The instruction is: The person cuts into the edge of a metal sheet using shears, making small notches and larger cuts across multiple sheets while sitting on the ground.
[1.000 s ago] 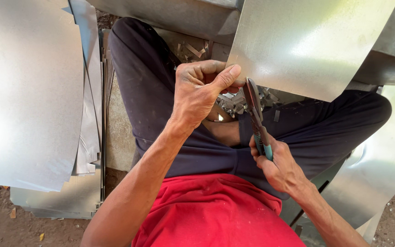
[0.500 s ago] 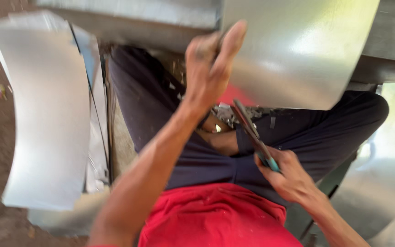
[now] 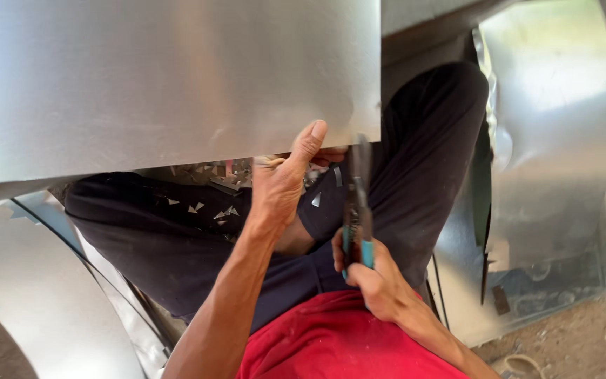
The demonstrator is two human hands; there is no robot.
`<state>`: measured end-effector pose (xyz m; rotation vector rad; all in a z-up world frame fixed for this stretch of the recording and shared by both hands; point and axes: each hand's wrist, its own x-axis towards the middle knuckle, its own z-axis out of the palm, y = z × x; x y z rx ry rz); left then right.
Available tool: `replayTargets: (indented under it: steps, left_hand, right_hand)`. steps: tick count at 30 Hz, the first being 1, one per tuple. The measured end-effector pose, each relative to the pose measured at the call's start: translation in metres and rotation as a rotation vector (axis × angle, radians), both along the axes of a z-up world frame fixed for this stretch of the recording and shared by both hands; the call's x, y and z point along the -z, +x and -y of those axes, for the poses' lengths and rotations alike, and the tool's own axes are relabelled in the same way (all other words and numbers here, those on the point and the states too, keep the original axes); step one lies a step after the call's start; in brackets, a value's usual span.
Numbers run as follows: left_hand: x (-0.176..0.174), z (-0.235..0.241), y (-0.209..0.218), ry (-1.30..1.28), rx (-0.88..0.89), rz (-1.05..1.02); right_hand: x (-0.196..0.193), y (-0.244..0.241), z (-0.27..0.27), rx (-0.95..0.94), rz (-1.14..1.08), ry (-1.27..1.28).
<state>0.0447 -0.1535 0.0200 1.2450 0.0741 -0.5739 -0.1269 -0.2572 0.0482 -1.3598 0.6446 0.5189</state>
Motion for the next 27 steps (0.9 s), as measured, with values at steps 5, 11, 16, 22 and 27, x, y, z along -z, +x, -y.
replayTargets:
  steps: [5, 11, 16, 22, 27]
  left_hand:
    - [0.002, -0.001, -0.001, 0.013, -0.007, 0.039]
    - [0.005, -0.002, -0.001, 0.04, 0.006, 0.041]
    - [0.003, 0.002, 0.002, 0.051, -0.012, 0.0]
    - [-0.022, -0.048, 0.026, -0.007, -0.074, 0.048]
    - [-0.048, -0.134, 0.005, -0.05, -0.334, 0.229]
  right_hand:
    - [-0.007, 0.01, -0.01, 0.007, 0.043, -0.077]
    - [0.002, 0.006, -0.01, 0.085, 0.044, -0.06]
    - [0.008, 0.002, -0.012, 0.115, 0.069, 0.011]
    - [-0.007, 0.001, -0.004, -0.237, 0.005, 0.153]
    - [-0.011, 0.013, 0.026, -0.562, 0.019, -0.085]
